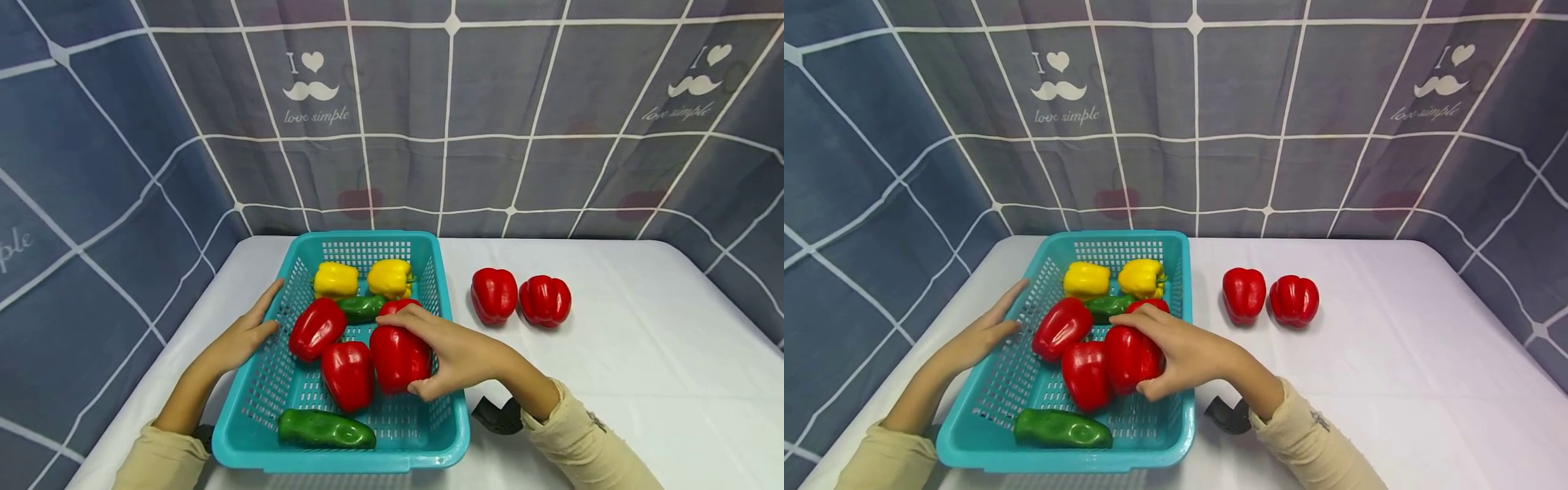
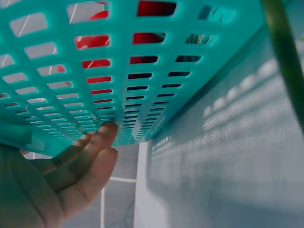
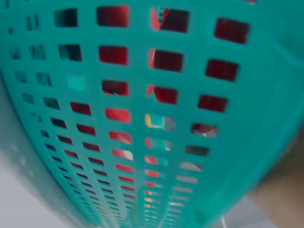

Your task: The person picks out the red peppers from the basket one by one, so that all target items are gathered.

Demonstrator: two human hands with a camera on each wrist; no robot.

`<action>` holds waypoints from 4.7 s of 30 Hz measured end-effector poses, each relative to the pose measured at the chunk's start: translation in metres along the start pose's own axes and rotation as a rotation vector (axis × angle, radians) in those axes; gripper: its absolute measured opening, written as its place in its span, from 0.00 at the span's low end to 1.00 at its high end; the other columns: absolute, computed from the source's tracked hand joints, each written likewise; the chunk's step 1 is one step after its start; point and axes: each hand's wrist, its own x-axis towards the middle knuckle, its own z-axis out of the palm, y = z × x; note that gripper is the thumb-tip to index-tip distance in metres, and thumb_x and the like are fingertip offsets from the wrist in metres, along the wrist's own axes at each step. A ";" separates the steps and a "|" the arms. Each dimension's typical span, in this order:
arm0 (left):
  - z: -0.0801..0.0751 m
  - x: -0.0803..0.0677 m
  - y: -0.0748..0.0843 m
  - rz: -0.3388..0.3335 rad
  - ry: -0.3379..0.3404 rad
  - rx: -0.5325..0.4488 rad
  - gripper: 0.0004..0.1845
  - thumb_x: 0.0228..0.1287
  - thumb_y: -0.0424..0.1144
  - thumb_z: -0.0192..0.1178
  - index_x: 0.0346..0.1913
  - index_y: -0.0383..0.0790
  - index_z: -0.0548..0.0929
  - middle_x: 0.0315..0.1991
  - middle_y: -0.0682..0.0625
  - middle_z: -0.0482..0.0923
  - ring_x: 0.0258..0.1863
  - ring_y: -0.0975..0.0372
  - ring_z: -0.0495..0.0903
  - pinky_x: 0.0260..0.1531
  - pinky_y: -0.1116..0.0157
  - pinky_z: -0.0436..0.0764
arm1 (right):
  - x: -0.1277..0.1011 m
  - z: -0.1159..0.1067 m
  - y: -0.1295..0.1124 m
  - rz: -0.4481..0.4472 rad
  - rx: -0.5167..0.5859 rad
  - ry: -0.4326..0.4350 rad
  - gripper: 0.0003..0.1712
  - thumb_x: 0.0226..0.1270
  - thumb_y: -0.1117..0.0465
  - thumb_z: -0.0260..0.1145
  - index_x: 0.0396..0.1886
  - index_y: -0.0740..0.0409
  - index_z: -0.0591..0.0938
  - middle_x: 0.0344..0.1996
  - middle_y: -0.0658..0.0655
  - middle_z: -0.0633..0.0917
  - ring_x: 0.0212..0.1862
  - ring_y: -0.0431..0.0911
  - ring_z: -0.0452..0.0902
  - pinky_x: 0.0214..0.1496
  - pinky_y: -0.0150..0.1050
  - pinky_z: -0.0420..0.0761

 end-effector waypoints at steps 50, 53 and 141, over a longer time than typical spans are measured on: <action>-0.003 0.000 0.000 0.001 -0.019 -0.048 0.37 0.65 0.31 0.38 0.72 0.43 0.33 0.69 0.28 0.39 0.53 0.34 0.68 0.30 0.59 0.83 | -0.079 -0.061 0.030 0.078 -0.141 0.374 0.45 0.38 0.61 0.77 0.60 0.48 0.67 0.55 0.51 0.72 0.53 0.46 0.69 0.40 0.33 0.81; -0.003 0.000 0.000 0.002 -0.017 -0.047 0.37 0.65 0.31 0.38 0.72 0.43 0.33 0.69 0.27 0.39 0.51 0.35 0.69 0.29 0.60 0.83 | -0.086 -0.063 0.036 0.108 -0.133 0.379 0.45 0.39 0.61 0.77 0.60 0.47 0.67 0.54 0.51 0.72 0.53 0.49 0.69 0.38 0.34 0.81; 0.001 -0.001 -0.004 0.048 -0.034 -0.067 0.36 0.65 0.29 0.36 0.71 0.39 0.33 0.68 0.25 0.37 0.51 0.31 0.66 0.29 0.57 0.83 | -0.205 -0.127 0.155 0.568 -0.162 0.431 0.45 0.48 0.63 0.69 0.66 0.58 0.60 0.54 0.64 0.64 0.52 0.53 0.61 0.39 0.35 0.76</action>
